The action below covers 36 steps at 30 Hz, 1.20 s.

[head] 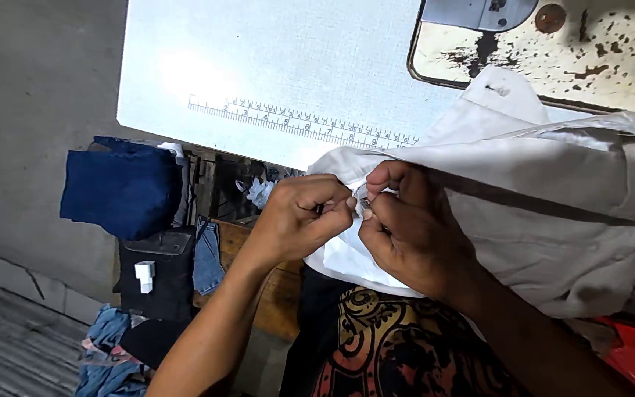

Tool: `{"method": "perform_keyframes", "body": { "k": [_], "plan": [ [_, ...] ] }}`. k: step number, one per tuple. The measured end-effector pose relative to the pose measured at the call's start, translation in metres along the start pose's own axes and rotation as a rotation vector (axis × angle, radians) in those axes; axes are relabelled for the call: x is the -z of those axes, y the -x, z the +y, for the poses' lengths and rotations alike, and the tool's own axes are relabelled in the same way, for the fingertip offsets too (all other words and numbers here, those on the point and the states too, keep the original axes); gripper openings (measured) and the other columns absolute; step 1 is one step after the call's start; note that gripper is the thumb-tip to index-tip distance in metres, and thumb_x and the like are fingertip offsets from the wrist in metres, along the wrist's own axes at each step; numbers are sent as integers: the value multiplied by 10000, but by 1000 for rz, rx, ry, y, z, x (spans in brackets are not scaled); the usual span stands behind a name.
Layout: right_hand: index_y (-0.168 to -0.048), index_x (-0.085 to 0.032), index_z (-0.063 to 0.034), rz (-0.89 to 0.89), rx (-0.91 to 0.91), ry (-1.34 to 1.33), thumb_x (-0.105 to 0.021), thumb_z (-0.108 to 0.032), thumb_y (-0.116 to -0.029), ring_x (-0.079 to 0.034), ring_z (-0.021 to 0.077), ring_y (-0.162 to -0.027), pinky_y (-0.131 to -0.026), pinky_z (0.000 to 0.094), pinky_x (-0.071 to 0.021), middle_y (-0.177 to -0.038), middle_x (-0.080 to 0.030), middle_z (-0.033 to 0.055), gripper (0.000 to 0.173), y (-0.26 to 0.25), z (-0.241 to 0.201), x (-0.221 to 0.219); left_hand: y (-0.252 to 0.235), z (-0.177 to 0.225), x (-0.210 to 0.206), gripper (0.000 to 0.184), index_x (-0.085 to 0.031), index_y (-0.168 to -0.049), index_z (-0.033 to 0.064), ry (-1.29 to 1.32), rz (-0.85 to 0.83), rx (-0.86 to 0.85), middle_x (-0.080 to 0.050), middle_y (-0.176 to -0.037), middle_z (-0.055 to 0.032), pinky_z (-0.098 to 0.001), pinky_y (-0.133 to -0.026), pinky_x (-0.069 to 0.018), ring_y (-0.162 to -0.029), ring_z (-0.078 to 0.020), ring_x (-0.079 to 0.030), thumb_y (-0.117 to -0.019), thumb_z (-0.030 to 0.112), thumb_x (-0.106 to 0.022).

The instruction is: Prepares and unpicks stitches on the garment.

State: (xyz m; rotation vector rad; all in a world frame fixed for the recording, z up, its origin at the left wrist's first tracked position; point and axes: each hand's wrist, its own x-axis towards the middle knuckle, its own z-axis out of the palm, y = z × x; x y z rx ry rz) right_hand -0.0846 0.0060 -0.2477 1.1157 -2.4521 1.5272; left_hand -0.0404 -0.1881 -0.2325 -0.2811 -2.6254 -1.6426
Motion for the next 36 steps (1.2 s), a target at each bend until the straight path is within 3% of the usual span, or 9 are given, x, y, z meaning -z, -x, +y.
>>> {"method": "perform_keyframes", "body": {
  "k": [16, 23, 28, 36],
  "plan": [
    [-701, -586, -36, 57, 3, -53, -620, -20, -884, -553, 110, -991, -789, 132, -475, -1081, -555, 138, 186, 2, 1, -8, -1, 0, 0, 195, -641, -714, 66, 3, -1, -10, -557, -670, 55, -123, -529, -401, -609, 27, -499, -908, 78, -624],
    [-699, -591, -83, -78, 5, 73, -591, -61, -892, -565, 132, -977, -739, 167, -470, -1076, -583, 122, 194, -1, -1, 4, -2, -4, -3, 223, -584, -670, 74, 38, -6, -54, -533, -647, 51, -124, -529, -384, -606, 26, -487, -886, 60, -635],
    [-736, -600, -49, 23, -17, -54, -600, -47, -894, -540, 83, -943, -743, 124, -457, -1041, -544, 105, 158, 2, 2, -3, -4, -9, 2, 241, -568, -669, 83, 81, -44, -81, -528, -649, 56, -123, -538, -389, -609, 27, -484, -899, 68, -638],
    [-722, -592, -62, 20, -52, -58, -601, -68, -907, -538, 59, -931, -726, 107, -449, -1055, -545, 96, 186, 1, -1, -4, -4, -9, 2, 230, -582, -676, 81, 63, -46, -94, -539, -652, 57, -125, -541, -397, -612, 29, -493, -899, 81, -637]
  ]
}}
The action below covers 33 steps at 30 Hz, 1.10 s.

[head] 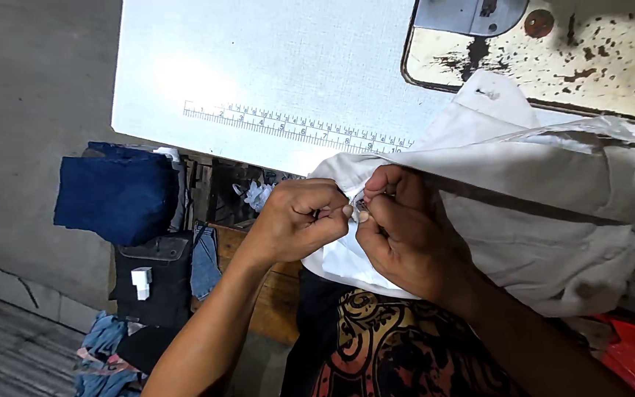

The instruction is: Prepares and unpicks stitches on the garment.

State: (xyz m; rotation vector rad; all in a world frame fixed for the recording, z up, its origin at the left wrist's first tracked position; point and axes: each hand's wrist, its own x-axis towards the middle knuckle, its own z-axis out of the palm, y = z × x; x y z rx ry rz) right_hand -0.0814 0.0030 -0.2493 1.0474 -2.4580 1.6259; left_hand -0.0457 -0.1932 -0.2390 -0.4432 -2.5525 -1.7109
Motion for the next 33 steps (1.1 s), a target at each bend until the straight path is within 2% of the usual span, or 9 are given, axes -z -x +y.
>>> {"method": "perform_keyframes", "body": {
  "k": [4, 16, 21, 24, 27, 33],
  "plan": [
    [-694, -565, -68, 23, -12, -12, -605, -66, -906, -545, 60, -901, -697, 117, -452, -1054, -552, 105, 216, 0, -1, -2, 0, 1, 0, 231, -580, -668, 84, -2, 0, 7, -546, -655, 55, -126, -547, -404, -619, 27, -502, -891, 68, -637],
    [-715, -572, -64, 44, -35, -6, -613, -68, -908, -536, 52, -920, -718, 98, -445, -1047, -540, 98, 198, 1, -4, -6, 2, 4, -3, 237, -576, -656, 72, -64, 29, -18, -530, -636, 43, -127, -540, -386, -608, 22, -488, -881, 73, -649],
    [-693, -594, -111, -97, -23, 90, -613, -111, -899, -559, 56, -904, -688, 123, -455, -1071, -576, 88, 207, -4, -5, 8, 3, 2, -8, 252, -533, -644, 75, -40, 70, -42, -516, -630, 38, -128, -542, -385, -610, 17, -487, -863, 55, -655],
    [-721, -588, -73, -44, -29, -2, -594, -88, -917, -547, 52, -920, -722, 109, -453, -1048, -562, 90, 197, -3, -3, 6, 3, 1, -6, 257, -525, -642, 81, -15, 70, -49, -528, -631, 41, -130, -554, -402, -619, 16, -506, -864, 60, -654],
    [-731, -589, -54, 5, -62, -42, -594, -78, -913, -526, 37, -887, -700, 91, -430, -1023, -546, 84, 184, -1, -5, 0, 2, 1, -5, 255, -532, -642, 79, -15, 58, -48, -533, -633, 39, -133, -560, -409, -624, 13, -513, -864, 64, -655],
    [-721, -586, -52, 27, -102, -70, -598, -62, -917, -532, 28, -923, -731, 73, -440, -1041, -548, 85, 197, -2, -9, -3, 2, 1, -4, 250, -545, -646, 74, -18, 50, -48, -539, -636, 40, -129, -561, -412, -624, 17, -513, -862, 56, -669]
  ]
}}
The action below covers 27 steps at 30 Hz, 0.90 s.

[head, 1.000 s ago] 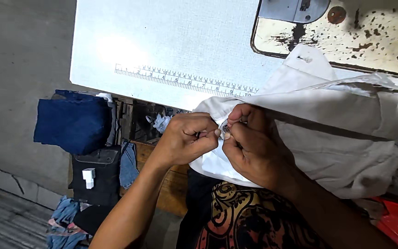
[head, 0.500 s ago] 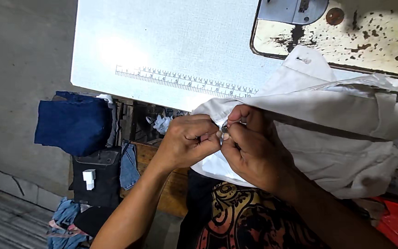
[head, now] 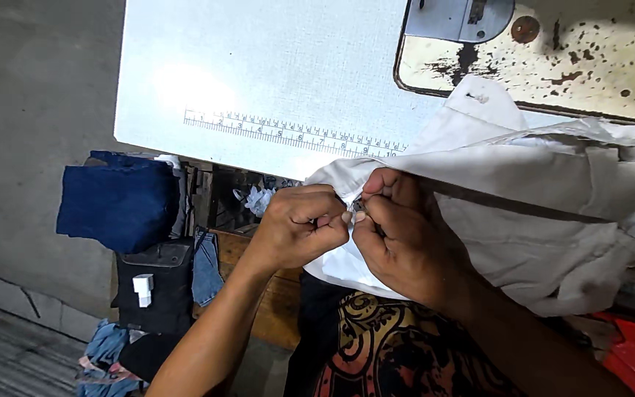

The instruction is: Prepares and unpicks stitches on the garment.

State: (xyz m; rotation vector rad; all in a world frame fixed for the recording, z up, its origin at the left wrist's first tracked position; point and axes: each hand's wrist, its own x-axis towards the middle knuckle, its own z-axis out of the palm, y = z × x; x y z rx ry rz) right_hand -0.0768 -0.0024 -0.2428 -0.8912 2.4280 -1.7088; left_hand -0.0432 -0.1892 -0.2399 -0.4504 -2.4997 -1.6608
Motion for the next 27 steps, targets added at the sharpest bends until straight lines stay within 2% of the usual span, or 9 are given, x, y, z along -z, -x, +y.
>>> {"method": "perform_keyframes", "body": {
  "k": [7, 12, 15, 17, 19, 20, 22, 24, 27],
  "plan": [
    [-678, -557, -58, 15, -21, -7, -584, -44, -911, -526, 44, -958, -762, 81, -428, -1030, -550, 86, 235, 0, -3, -2, 0, 0, 0, 249, -554, -646, 62, 6, -11, -14, -543, -638, 31, -129, -563, -405, -626, 15, -509, -870, 53, -662],
    [-690, -556, -88, -68, -46, 41, -574, -79, -918, -520, 22, -928, -725, 81, -411, -1013, -554, 64, 229, -2, -5, 3, -1, -1, 0, 241, -560, -651, 50, 12, -21, -33, -549, -648, 18, -131, -578, -415, -643, 8, -520, -870, 45, -662],
    [-671, -572, -96, -96, -90, -19, -577, -97, -917, -533, -10, -907, -694, 66, -424, -1007, -561, 47, 246, -7, -6, 11, -1, -1, -1, 242, -550, -656, 54, 21, 7, -57, -543, -641, 19, -134, -573, -417, -634, 4, -518, -865, 42, -671],
    [-759, -639, -61, -55, -129, -65, -566, -108, -940, -538, -28, -894, -692, 62, -437, -1029, -572, 39, 201, -11, -7, 18, -6, 4, -1, 226, -551, -668, 52, -52, 43, -75, -530, -640, 17, -134, -561, -398, -620, 2, -497, -862, 48, -667],
    [-879, -681, -50, -29, -150, -21, -553, -158, -990, -561, -47, -874, -689, 75, -461, -1096, -602, 37, 201, -17, -7, 29, -15, 12, 1, 203, -620, -695, 30, -247, 73, -99, -563, -646, -6, -165, -547, -412, -610, -29, -518, -884, 88, -665],
    [-902, -689, -47, -13, -158, 25, -550, -172, -1006, -581, -41, -863, -687, 96, -480, -1119, -621, 45, 213, -21, -6, 35, -21, 16, 2, 206, -663, -725, 25, -370, 72, -98, -578, -652, -17, -198, -533, -414, -600, -57, -529, -906, 121, -652],
    [-867, -666, -58, 1, -200, 122, -528, -176, -1021, -609, -14, -945, -748, 131, -497, -1158, -647, 53, 238, -29, -5, 45, -31, 23, -2, 235, -668, -749, 51, -571, 50, -24, -556, -659, -22, -270, -487, -386, -565, -111, -516, -942, 168, -601],
    [-871, -671, -66, 4, -239, 174, -515, -192, -1032, -609, 30, -1035, -807, 179, -491, -1183, -663, 49, 257, -32, -8, 49, -33, 33, -13, 246, -662, -754, 77, -664, 69, 110, -558, -661, -12, -302, -464, -392, -552, -125, -529, -952, 193, -575],
    [-913, -692, -71, 44, -216, 171, -520, -187, -1028, -620, 23, -946, -770, 174, -495, -1060, -678, 34, 237, -32, -6, 48, -16, 52, -38, 303, -698, -773, 99, -687, 180, 280, -574, -632, 15, -294, -445, -418, -522, -98, -533, -973, 304, -598]
  ]
}}
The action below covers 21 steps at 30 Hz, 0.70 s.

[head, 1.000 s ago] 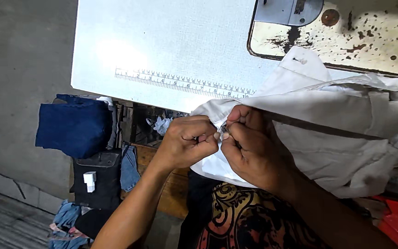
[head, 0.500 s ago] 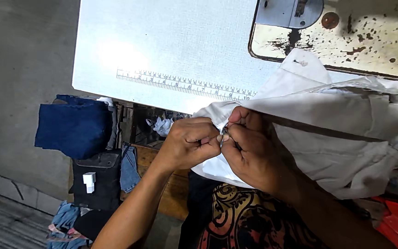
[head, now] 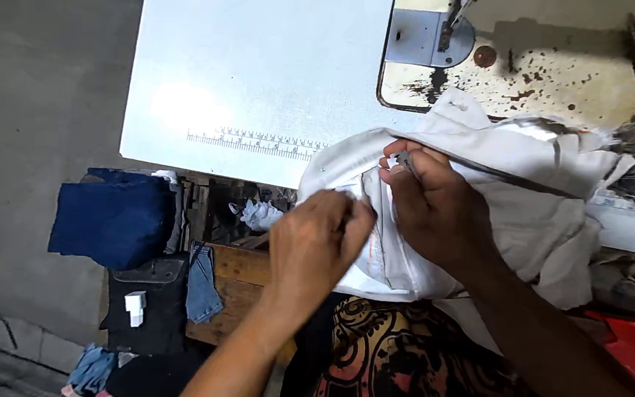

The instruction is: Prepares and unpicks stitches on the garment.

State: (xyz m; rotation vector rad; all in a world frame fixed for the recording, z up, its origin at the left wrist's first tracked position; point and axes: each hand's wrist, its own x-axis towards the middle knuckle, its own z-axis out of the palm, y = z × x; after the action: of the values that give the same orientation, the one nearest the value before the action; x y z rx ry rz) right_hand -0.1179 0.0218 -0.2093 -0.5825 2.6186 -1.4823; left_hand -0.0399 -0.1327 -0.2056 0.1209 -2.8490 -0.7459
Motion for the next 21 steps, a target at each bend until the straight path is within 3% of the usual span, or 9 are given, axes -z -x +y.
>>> {"method": "perform_keyframes", "body": {
  "k": [2, 4, 7, 10, 11, 13, 15, 21],
  "plan": [
    [-977, -703, -47, 3, 26, -38, -511, -173, -1025, -626, 58, -979, -841, 218, -497, -1061, -693, 52, 234, 1, 3, -2, 15, 7, -12, 322, -701, -769, 108, 12, 16, 78, -570, -610, 27, -279, -438, -406, -499, -80, -519, -966, 342, -598],
    [-1034, -687, -20, 11, 72, -86, -490, -168, -1029, -637, 82, -1036, -909, 243, -521, -1079, -680, 71, 246, 2, 7, -5, 17, 7, -20, 304, -671, -751, 107, 41, 10, 97, -535, -600, 32, -257, -440, -396, -499, -71, -500, -972, 293, -573],
    [-1075, -678, 4, 94, 192, -165, -477, -164, -1030, -676, 99, -989, -882, 273, -568, -1038, -698, 80, 266, 12, 10, -5, 13, 7, -21, 279, -605, -714, 104, 19, -15, 50, -483, -587, 24, -256, -430, -369, -486, -86, -470, -954, 237, -559],
    [-961, -598, -39, 107, 270, -410, -457, -188, -1064, -633, 22, -840, -707, 183, -556, -999, -641, 34, 229, 36, 3, -11, 10, -3, -19, 291, -620, -735, 85, 92, -31, -39, -522, -625, 8, -247, -464, -404, -523, -85, -500, -971, 248, -569],
    [-914, -596, -45, 88, 253, -455, -470, -190, -1065, -631, 10, -838, -693, 166, -562, -1012, -630, 33, 244, 42, 5, -18, 10, -9, -17, 270, -653, -765, 79, 159, -58, -54, -557, -656, 11, -231, -501, -432, -557, -66, -520, -964, 246, -578],
    [-865, -664, -30, 70, 203, -327, -521, -132, -994, -654, 57, -951, -781, 208, -569, -1077, -670, 63, 218, 45, 13, -26, 9, -23, -11, 229, -672, -791, 71, 311, -132, -74, -580, -689, 33, -177, -544, -447, -601, -11, -524, -962, 192, -580],
    [-805, -656, -60, 24, 203, -163, -560, -113, -926, -644, 76, -990, -808, 213, -555, -1118, -662, 69, 163, 39, 16, -26, 6, -34, -5, 242, -644, -743, 75, 466, -179, -88, -571, -683, 51, -139, -539, -432, -605, 21, -514, -968, 146, -588],
    [-665, -588, -90, -104, 268, -67, -617, -109, -888, -586, 113, -1056, -824, 200, -517, -1185, -581, 107, 226, 36, 16, -27, 2, -46, -7, 249, -607, -691, 83, 641, -217, -127, -567, -676, 63, -125, -548, -424, -618, 33, -517, -939, 96, -591]
  ]
}}
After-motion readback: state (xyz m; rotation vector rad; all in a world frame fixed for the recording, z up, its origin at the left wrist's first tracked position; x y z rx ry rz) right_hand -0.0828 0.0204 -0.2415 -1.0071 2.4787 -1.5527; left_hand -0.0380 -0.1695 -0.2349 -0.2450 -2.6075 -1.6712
